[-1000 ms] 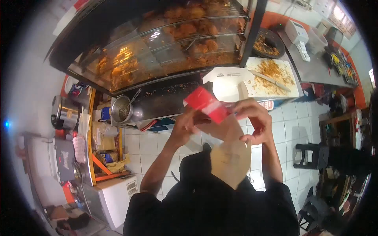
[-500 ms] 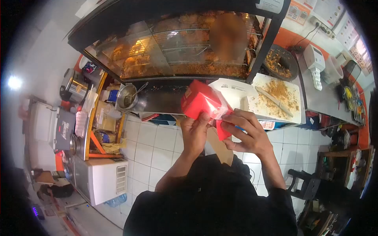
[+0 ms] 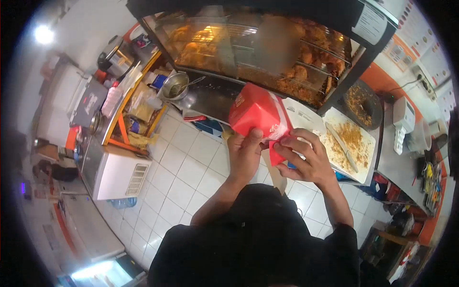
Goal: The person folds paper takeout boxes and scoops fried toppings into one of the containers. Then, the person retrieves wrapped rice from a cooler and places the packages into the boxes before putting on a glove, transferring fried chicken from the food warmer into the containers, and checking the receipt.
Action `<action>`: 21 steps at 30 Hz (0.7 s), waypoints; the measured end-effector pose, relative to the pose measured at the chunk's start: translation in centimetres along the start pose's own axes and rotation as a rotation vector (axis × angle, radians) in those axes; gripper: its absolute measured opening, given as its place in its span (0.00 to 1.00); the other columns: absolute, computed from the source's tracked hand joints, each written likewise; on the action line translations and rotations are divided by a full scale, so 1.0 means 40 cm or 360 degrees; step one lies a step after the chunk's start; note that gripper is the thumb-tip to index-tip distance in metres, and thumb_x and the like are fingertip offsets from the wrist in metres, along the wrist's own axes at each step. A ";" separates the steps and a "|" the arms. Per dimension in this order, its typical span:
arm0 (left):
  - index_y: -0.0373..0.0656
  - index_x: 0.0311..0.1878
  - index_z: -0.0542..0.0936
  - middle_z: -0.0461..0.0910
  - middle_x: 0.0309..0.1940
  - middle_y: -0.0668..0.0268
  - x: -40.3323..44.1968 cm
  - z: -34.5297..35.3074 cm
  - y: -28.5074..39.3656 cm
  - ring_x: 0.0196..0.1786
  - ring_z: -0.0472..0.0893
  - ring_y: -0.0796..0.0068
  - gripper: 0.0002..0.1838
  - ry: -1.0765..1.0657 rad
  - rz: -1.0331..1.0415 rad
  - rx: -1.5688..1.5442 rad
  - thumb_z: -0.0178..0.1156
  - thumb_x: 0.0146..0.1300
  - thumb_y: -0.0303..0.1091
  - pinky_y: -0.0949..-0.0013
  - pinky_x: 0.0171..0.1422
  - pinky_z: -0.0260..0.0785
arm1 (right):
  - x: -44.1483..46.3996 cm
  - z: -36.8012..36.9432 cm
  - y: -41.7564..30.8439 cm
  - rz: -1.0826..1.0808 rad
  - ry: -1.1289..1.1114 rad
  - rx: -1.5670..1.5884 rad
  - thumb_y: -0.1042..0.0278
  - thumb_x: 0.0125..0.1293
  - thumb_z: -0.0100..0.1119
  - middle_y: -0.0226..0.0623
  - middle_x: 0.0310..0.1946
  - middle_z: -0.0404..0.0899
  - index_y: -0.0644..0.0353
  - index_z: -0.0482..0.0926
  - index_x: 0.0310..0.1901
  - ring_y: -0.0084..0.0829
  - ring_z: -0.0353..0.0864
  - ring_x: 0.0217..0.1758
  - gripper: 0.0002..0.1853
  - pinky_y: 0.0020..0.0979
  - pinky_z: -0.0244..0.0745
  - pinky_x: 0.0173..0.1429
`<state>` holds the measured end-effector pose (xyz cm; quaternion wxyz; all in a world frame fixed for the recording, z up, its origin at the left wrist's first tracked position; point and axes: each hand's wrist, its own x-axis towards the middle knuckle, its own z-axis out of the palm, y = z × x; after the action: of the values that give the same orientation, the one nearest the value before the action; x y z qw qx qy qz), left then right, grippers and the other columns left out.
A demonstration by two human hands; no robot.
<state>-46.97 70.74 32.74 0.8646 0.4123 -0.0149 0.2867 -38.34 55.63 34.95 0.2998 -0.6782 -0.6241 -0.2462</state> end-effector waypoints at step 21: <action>0.43 0.64 0.65 0.70 0.61 0.63 0.040 -0.248 0.065 0.62 0.71 0.66 0.24 0.0371 0.0593 -0.0165 0.57 0.66 0.31 0.57 0.66 0.63 | 0.209 0.308 0.051 -0.0484 0.0367 0.0441 0.62 0.47 0.72 0.31 0.51 0.77 0.53 0.86 0.37 0.38 0.70 0.62 0.14 0.42 0.76 0.59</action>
<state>-49.05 79.98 28.45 0.8127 0.3214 -0.0057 0.4860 -35.97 70.17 32.05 0.4189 -0.4962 -0.7084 -0.2766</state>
